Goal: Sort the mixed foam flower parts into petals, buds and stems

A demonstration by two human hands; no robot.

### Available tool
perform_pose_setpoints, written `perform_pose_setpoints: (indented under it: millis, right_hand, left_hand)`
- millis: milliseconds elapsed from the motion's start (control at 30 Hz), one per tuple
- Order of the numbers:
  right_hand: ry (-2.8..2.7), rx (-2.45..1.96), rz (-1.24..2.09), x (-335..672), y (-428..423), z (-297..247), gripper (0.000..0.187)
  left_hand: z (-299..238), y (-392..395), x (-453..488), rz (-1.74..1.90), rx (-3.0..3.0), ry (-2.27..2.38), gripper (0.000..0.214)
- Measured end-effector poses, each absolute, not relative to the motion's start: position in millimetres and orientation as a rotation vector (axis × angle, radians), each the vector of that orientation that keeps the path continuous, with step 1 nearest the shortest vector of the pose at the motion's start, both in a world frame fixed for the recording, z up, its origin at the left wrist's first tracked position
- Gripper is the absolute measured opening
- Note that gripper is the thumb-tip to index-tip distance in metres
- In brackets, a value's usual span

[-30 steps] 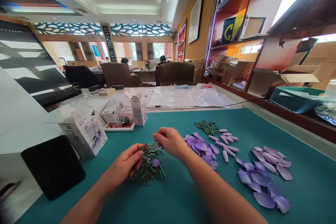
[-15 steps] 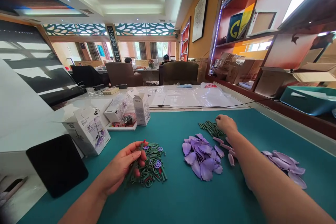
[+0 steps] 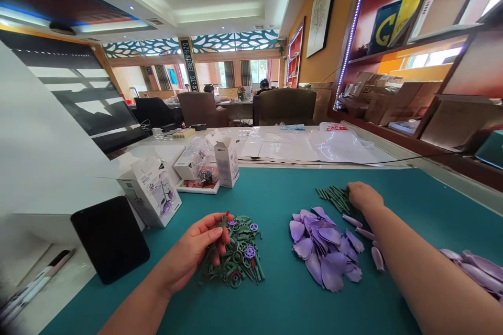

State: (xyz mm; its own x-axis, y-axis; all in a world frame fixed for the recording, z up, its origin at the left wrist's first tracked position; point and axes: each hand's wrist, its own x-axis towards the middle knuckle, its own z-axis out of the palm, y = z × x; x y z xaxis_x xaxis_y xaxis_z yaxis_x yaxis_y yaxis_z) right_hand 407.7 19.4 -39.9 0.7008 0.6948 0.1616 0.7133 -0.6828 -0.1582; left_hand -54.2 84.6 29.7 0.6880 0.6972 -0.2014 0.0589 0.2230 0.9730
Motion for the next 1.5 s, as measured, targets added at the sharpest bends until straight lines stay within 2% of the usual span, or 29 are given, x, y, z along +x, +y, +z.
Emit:
perform_pose_setpoints:
  millis: [167,300,500,600,733,933,1300,1500]
  right_hand:
    - [-1.148,-2.748,-0.080,394.8,14.7,-35.9,0.028]
    - [-1.074,-2.740,-0.162,383.9,11.3,-18.8,0.028]
    - [-1.159,-2.454,-0.251,329.9,29.9,21.6,0.035]
    - [-1.217,-2.055,0.024,274.9,43.2,33.1,0.037]
    - [-1.261,-1.557,0.398,196.6,48.0,38.9,0.030]
    - [-1.209,-1.226,0.811,125.4,31.0,38.5,0.032]
    - [-1.113,-1.148,0.922,114.5,30.2,28.9,0.027]
    - [-1.049,-1.119,0.910,114.9,31.0,25.6,0.033]
  left_hand:
    - [29.6,84.1,-55.0,0.510,1.296,0.706,0.034]
    - [30.4,83.7,-55.8,0.518,1.310,0.711,0.033]
    - [31.4,79.5,-56.9,0.514,1.443,0.721,0.034]
    - [29.6,79.6,-57.4,0.514,1.470,0.704,0.034]
    - [25.0,84.5,-58.2,0.560,1.493,0.706,0.028]
    - [26.7,85.5,-59.4,0.577,1.543,0.732,0.036]
    - [26.0,84.6,-59.0,0.600,1.548,0.724,0.033]
    - [26.2,84.4,-58.1,0.605,1.529,0.728,0.032]
